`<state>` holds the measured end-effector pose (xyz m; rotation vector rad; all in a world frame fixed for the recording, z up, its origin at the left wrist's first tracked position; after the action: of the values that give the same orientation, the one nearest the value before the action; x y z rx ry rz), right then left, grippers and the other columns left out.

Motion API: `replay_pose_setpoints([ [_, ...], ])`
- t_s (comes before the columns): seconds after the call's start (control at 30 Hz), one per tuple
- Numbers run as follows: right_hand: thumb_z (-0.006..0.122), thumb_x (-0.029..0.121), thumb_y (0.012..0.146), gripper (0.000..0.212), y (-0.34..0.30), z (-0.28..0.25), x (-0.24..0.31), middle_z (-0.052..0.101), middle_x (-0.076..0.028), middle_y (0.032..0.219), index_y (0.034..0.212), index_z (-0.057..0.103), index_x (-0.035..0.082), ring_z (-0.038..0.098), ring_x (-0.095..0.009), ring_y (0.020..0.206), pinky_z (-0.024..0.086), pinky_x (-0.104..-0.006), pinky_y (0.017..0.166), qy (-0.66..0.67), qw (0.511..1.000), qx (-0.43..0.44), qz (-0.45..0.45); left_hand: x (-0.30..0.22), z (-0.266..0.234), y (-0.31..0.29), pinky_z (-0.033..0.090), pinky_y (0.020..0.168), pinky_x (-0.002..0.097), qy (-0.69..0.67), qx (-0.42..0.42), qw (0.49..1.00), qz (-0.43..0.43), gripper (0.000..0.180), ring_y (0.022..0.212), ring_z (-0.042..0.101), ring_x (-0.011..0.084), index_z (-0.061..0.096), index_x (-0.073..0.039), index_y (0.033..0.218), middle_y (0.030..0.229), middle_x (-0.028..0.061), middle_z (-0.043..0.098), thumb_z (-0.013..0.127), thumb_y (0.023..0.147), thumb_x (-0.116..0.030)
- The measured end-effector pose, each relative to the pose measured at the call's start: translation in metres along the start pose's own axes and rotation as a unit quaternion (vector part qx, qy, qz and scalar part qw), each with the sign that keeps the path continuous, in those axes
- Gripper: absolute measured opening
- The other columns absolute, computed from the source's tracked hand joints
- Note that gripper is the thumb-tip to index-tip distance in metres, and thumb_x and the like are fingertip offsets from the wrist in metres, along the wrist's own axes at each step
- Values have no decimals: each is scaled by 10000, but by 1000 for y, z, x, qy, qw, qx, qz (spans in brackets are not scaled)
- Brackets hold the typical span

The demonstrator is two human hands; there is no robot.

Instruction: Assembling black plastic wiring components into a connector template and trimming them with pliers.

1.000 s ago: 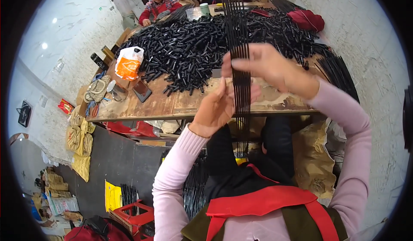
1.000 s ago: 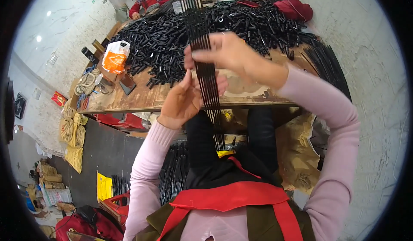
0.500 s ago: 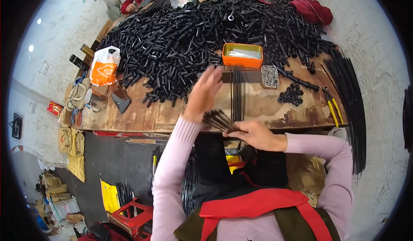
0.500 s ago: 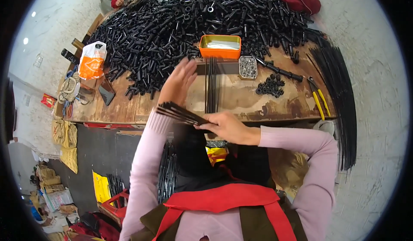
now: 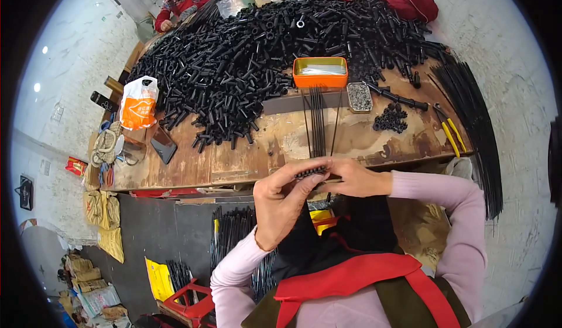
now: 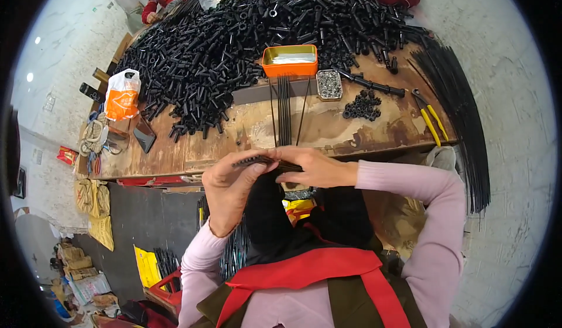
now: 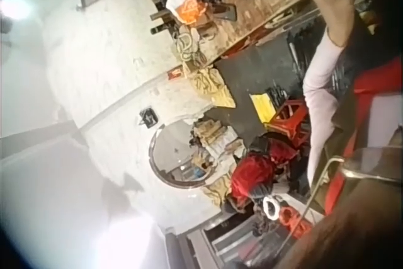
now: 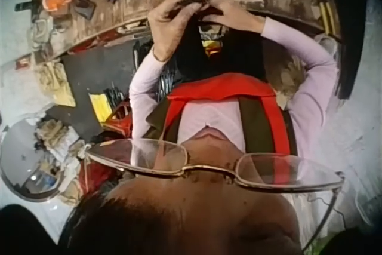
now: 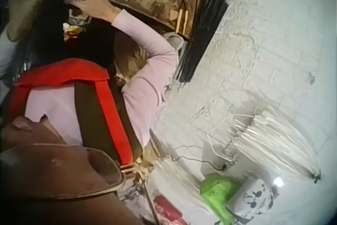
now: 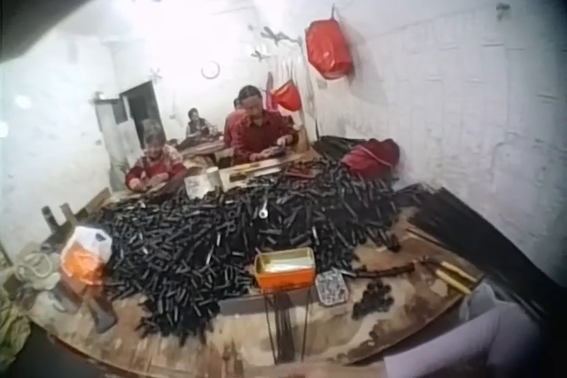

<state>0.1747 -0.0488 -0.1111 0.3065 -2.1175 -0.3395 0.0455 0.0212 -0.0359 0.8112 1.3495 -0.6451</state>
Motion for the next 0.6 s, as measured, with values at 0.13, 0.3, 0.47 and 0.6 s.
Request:
replay_pose_setpoints([
  [0.13,591,162,905,205,13,-52,-5,572,-124,1068,1035,597,3,564,-321,973,467,-406,860,-288,953,80,56,-7,1,0,545,951,391,-21,-15,1000,4,196,1040,659,281,627,105,1108,1088,211,675,570,922,84],
  [0.3,573,131,857,136,44,-71,-79,594,-136,908,919,633,26,576,-302,908,481,-404,811,-435,897,69,23,-2,5,2,524,976,413,-18,25,999,16,227,1124,622,301,614,98,1140,1179,238,632,553,922,81],
  [0.47,616,59,738,101,128,-140,-111,665,-181,828,810,655,0,653,-394,817,515,-490,698,-479,876,-49,37,-13,9,6,476,1032,452,-79,72,993,51,364,1210,568,336,518,85,1281,1280,265,564,563,923,43],
  [0.6,625,79,762,85,150,-148,-156,653,-206,812,772,653,-1,655,-391,804,524,-486,698,-477,871,-21,117,-17,7,7,448,1056,486,-74,102,992,31,501,1252,535,373,399,74,1388,1308,298,540,557,913,55],
])
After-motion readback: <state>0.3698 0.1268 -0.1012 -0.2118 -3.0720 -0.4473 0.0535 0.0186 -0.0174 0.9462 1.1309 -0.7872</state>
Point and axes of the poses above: each hand's wrist, its own y-axis towards the middle knuckle, its own z-axis out of the palm, x = y × z, the point moved 6 cm from there along y, towards the middle knuckle
